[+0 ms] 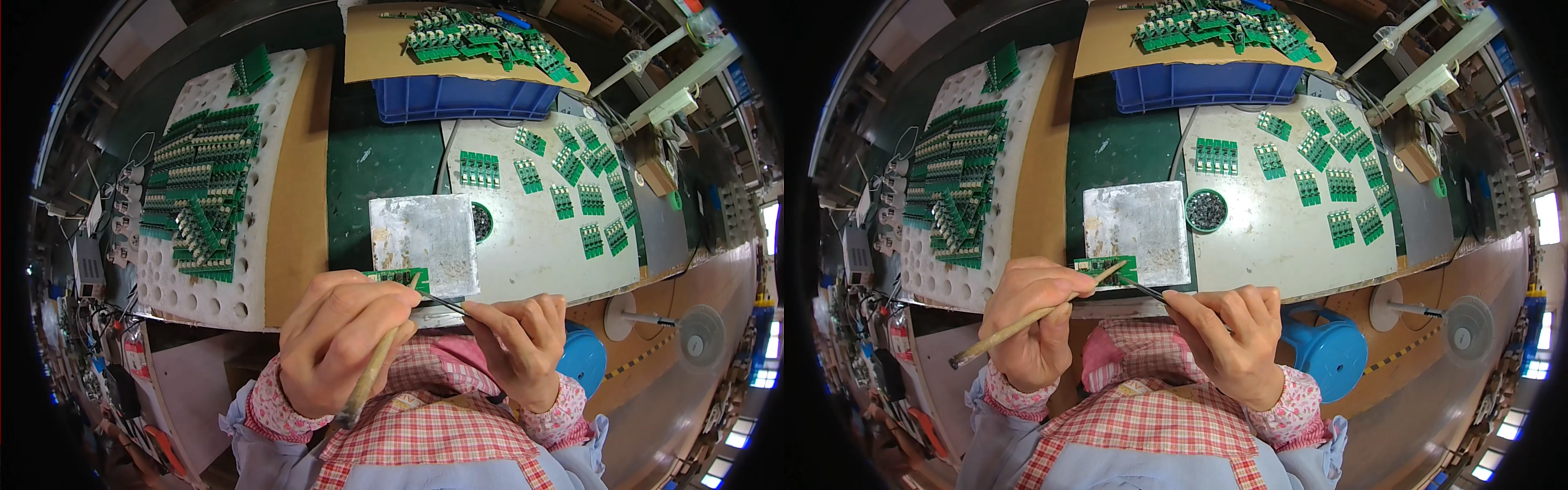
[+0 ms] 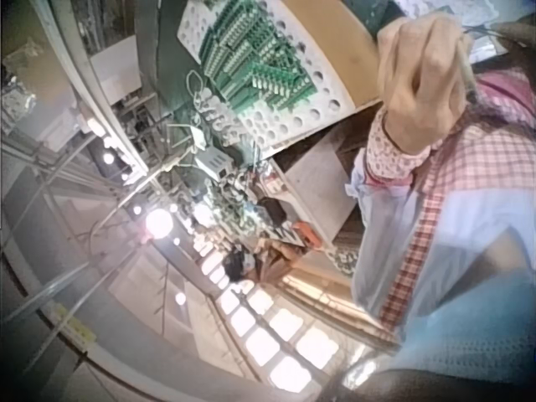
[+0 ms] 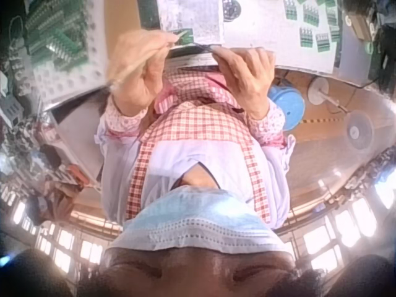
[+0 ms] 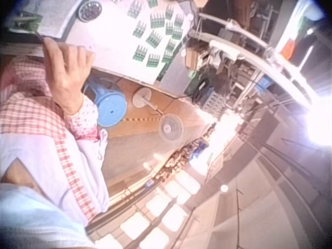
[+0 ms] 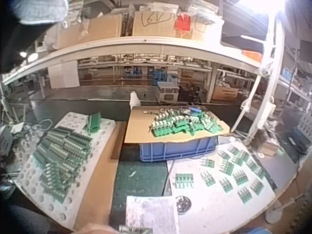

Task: The person solders circuit boards by positioning components on a heating plate using tweezers and a wooden stick. They transfer finished boards onto the workbench with tweezers, place another board onto the heating plate, and align components on it.

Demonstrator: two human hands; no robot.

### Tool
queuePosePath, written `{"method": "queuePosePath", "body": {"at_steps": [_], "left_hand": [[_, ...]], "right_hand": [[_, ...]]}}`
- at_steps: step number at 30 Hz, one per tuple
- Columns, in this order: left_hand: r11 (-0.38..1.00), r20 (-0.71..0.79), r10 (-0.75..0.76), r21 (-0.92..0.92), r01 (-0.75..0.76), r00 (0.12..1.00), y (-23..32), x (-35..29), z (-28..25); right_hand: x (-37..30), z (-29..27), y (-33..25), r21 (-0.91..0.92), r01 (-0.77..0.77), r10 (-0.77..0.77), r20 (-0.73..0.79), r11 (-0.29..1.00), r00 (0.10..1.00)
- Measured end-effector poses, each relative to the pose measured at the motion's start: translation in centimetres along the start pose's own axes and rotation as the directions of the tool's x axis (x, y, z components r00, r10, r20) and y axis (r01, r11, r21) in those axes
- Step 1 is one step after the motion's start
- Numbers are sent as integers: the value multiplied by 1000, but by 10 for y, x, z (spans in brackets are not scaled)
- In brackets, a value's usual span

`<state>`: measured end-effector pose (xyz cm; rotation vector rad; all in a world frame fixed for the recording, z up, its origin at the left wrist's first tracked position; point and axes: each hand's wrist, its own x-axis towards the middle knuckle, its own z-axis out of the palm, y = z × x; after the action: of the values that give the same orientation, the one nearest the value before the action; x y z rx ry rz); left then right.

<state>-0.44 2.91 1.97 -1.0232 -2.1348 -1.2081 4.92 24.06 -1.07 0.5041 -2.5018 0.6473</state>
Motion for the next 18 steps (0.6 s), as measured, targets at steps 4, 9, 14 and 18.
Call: {"method": "queuePosePath", "body": {"at_steps": [4, 9, 14, 18], "left_hand": [[1000, -6, 1, -3, -1, 1000, 0, 0, 1], [1000, -3, -1, -2, 1, 1000, -1, -1, 0], [1000, 2, -7, -2, 7, 1000, 0, -1, 0], [1000, 4, -3, -4, 3, 1000, 0, -2, 0]], "right_hand": [[-1, 0, -1, -17, -7, 8, 23, 1000, 1000], [0, 1, -2, -4, -13, 13, 24, 1000, 1000], [-1, 0, -3, 26, -21, 20, 32, 999, 999], [0, 0, -3, 35, -22, 20, 42, 999, 999]]}}
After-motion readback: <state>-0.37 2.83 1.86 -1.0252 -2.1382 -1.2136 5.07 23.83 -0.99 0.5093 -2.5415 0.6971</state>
